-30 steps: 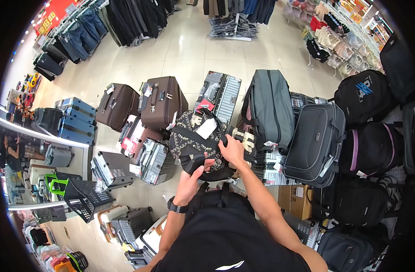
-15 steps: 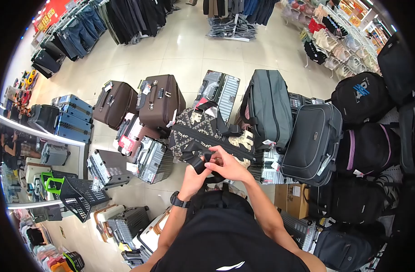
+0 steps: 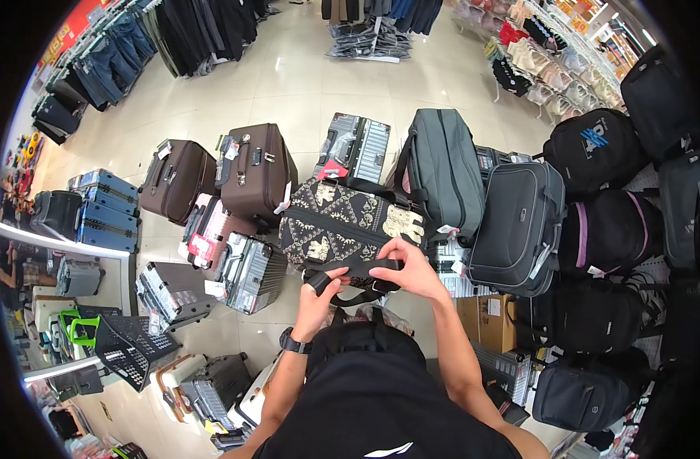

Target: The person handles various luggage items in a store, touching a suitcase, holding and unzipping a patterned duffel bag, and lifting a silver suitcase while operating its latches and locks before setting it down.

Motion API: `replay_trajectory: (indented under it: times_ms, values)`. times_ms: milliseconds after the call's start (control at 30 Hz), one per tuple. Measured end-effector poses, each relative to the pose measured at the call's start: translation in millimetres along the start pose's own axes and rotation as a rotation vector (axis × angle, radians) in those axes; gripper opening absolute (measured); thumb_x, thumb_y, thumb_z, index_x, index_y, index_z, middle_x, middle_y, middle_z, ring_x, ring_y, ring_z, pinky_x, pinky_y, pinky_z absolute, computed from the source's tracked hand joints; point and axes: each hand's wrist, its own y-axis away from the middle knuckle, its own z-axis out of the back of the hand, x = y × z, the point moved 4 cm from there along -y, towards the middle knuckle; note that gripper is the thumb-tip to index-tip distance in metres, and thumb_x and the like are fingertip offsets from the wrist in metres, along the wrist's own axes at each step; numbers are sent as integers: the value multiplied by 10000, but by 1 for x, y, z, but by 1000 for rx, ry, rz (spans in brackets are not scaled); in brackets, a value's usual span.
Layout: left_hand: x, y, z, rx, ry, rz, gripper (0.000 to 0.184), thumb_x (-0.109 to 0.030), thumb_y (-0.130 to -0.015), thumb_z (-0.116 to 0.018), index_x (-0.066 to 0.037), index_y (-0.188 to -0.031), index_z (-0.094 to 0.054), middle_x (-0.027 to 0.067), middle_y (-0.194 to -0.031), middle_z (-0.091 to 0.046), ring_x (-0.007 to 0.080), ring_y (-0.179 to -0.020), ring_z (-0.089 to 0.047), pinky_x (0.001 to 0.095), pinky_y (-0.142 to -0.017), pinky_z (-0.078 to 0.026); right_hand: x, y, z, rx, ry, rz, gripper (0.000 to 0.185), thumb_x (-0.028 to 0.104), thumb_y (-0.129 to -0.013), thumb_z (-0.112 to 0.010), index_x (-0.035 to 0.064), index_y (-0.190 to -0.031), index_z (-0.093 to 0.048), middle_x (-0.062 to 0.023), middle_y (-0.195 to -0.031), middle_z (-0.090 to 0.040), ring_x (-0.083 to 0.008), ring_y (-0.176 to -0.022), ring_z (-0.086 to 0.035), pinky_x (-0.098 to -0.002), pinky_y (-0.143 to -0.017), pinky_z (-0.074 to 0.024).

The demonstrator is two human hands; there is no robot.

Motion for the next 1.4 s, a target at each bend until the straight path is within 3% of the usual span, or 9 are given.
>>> replay_trajectory:
  times_ms: [133, 333, 500, 600, 833, 1167, 1233, 1300, 1400]
  values:
    - [3, 4, 7, 225, 182, -21, 299, -60, -1065, -600, 45, -1316, -724, 139, -1286, -750, 211, -1186, -701, 339, -1027, -528, 0, 7, -7, -99, -425, 120, 522, -47, -826, -890, 70, -1207, -554, -25, -1030, -709, -66, -921, -644, -239, -809, -515]
    - [5, -3, -1, 326, 229, 8, 425, -57, -1036, -622, 17, -1454, -638, 134, -1433, -681, 222, -1356, -602, 359, -1142, -451, 26, 28, -29, -167, -355, 247, 532, -31, -828, -846, 68, -1273, -572, -47, -1113, -705, -99, -980, -648, -289, -918, -510]
    - [-21, -10, -19, 546, 458, 19, 1036, -68, -893, -704, -60, -1731, -95, 186, -1736, -304, 271, -1614, -284, 421, -1325, -169, 56, 44, -51, -190, -135, 210, 568, -28, -814, -830, 53, -1324, -594, -58, -1193, -708, -129, -1031, -663, -346, -997, -517]
    - [-41, -15, -26, 515, 859, -31, 1025, -168, -894, -694, -101, -1734, -110, 197, -1727, -319, 324, -1621, -273, 474, -1331, -187, 59, 52, -51, -335, 178, 259, 693, 51, -790, -846, 48, -1424, -565, -143, -1408, -616, -299, -1320, -595, -443, -1131, -466]
    - [-55, -9, -29, 534, 1049, 144, 981, -211, -894, -672, -88, -1722, -160, 155, -1551, -495, 297, -1512, -407, 439, -1284, -261, 29, 48, -73, -428, 236, 267, 683, 32, -786, -820, 40, -1419, -563, -139, -1360, -656, -303, -1320, -598, -440, -1143, -463]
    - [-42, -38, 18, 611, 195, 20, 734, -48, -1030, -600, -1, -1689, -280, 129, -1672, -410, 209, -1526, -392, 378, -1264, -296, 19, 35, -83, -778, 457, 280, 430, -3, -736, -755, 26, -1154, -659, -162, -1037, -658, -390, -1003, -642, -465, -883, -536]
    - [-59, -39, 26, 957, -188, 140, 550, -93, -1091, -599, -48, -1623, -466, 92, -1590, -539, 169, -1393, -547, 338, -1123, -468, 16, 32, -77, -876, 428, 311, 372, -14, -721, -750, 25, -1079, -659, -164, -969, -650, -402, -956, -643, -469, -852, -536]
    - [-77, -50, 33, 844, -125, 76, 399, -101, -1101, -591, -38, -1494, -622, 61, -1282, -746, 139, -1190, -662, 304, -1009, -525, 16, 28, -72, -886, 414, 300, 353, -56, -745, -705, 4, -1091, -668, -172, -998, -652, -400, -937, -656, -444, -856, -532]
    - [-90, -107, 43, 668, -304, -154, 276, -91, -1091, -591, 1, -1316, -721, 76, -1223, -752, 127, -1108, -673, 298, -959, -531, 15, 17, -79, -885, 401, 307, 378, -45, -734, -738, 10, -1102, -672, -177, -1025, -666, -410, -983, -647, -459, -879, -528]
